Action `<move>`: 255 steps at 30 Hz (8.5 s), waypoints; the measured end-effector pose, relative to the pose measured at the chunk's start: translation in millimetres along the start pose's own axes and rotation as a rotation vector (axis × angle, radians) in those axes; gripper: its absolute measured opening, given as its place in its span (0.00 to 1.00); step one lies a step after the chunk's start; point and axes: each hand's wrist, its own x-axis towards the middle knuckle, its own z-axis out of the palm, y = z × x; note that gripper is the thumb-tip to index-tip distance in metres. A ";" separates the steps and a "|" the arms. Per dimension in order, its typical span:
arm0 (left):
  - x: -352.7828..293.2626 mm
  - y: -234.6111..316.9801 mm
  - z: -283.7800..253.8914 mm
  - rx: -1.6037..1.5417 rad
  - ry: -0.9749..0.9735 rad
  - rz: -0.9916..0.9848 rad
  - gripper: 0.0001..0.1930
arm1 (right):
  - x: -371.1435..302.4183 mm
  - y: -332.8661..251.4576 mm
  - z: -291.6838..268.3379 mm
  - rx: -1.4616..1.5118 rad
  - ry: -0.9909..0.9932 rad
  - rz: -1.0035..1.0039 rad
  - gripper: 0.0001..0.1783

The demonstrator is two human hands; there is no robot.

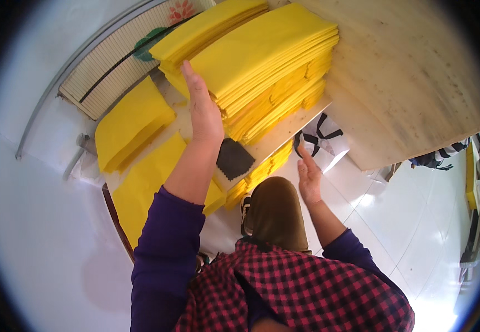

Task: The person folds yellow fabric sheets on a table, aligning edges and pressing creases. The folded pieces are stacked on the table.

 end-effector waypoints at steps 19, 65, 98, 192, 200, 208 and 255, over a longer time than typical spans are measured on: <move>-260.0 108.1 -260.9 1.158 0.846 -0.076 0.28 | -31.1 5.1 57.8 -0.130 -0.362 -0.062 0.14; -408.9 84.5 -339.5 1.552 0.763 -0.315 0.23 | 21.9 35.7 159.0 -0.392 -0.222 -0.387 0.10; -407.4 85.4 -335.7 1.449 0.788 -0.324 0.26 | -44.1 6.7 147.3 0.066 -0.351 -0.023 0.17; -195.4 56.9 -387.9 1.495 -0.105 -0.011 0.14 | 58.2 -78.9 321.4 -0.420 -0.745 -0.709 0.22; -158.3 -15.1 -361.2 1.545 -0.339 -0.228 0.26 | 38.4 -78.8 387.7 -0.741 -0.970 -0.792 0.33; -160.0 -24.7 -370.1 1.541 -0.342 -0.176 0.26 | 37.4 -74.0 385.2 -0.794 -1.005 -0.714 0.36; -249.6 76.3 -386.1 1.396 -0.074 -0.063 0.09 | 45.9 -69.3 251.7 -0.514 -0.876 -0.641 0.16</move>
